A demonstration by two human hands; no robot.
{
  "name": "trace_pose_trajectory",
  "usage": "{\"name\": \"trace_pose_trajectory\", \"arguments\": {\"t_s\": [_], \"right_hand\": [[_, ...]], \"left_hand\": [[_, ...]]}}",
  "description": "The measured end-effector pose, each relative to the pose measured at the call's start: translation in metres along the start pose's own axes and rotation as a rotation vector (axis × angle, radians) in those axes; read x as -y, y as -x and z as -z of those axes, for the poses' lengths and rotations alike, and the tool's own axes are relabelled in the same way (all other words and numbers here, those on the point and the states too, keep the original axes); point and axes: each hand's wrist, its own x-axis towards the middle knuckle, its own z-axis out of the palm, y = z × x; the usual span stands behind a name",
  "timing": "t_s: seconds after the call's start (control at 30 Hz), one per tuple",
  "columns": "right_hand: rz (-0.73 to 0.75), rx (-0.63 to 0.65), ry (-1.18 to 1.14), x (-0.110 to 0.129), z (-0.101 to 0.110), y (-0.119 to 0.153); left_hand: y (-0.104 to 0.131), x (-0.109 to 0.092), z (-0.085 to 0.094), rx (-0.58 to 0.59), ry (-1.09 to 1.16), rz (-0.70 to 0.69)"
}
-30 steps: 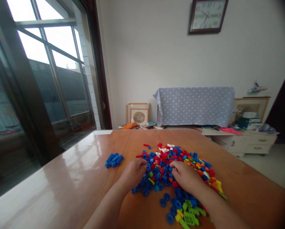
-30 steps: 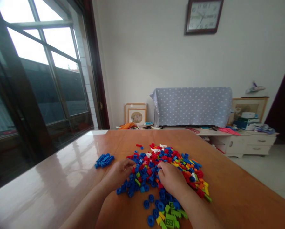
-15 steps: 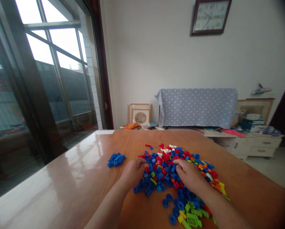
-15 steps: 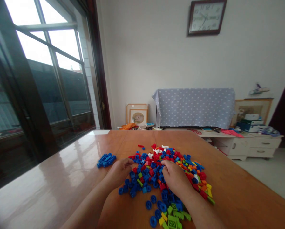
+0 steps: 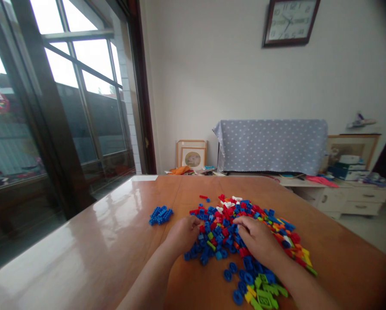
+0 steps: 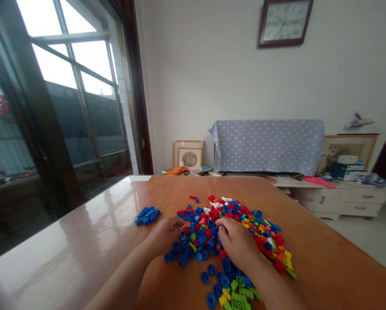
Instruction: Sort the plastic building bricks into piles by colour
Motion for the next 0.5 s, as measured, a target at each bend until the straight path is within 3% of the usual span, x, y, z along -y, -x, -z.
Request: {"name": "trace_pose_trajectory", "arguments": {"t_s": [0.2,0.5], "right_hand": [[0.044,0.166,0.049,0.008,-0.006,0.006],[0.077,0.172,-0.028,0.026,-0.006,0.010]], "left_hand": [[-0.002,0.006,-0.002,-0.008,-0.081,-0.022],[-0.002,0.011,-0.001,-0.029,0.039,0.060]]}}
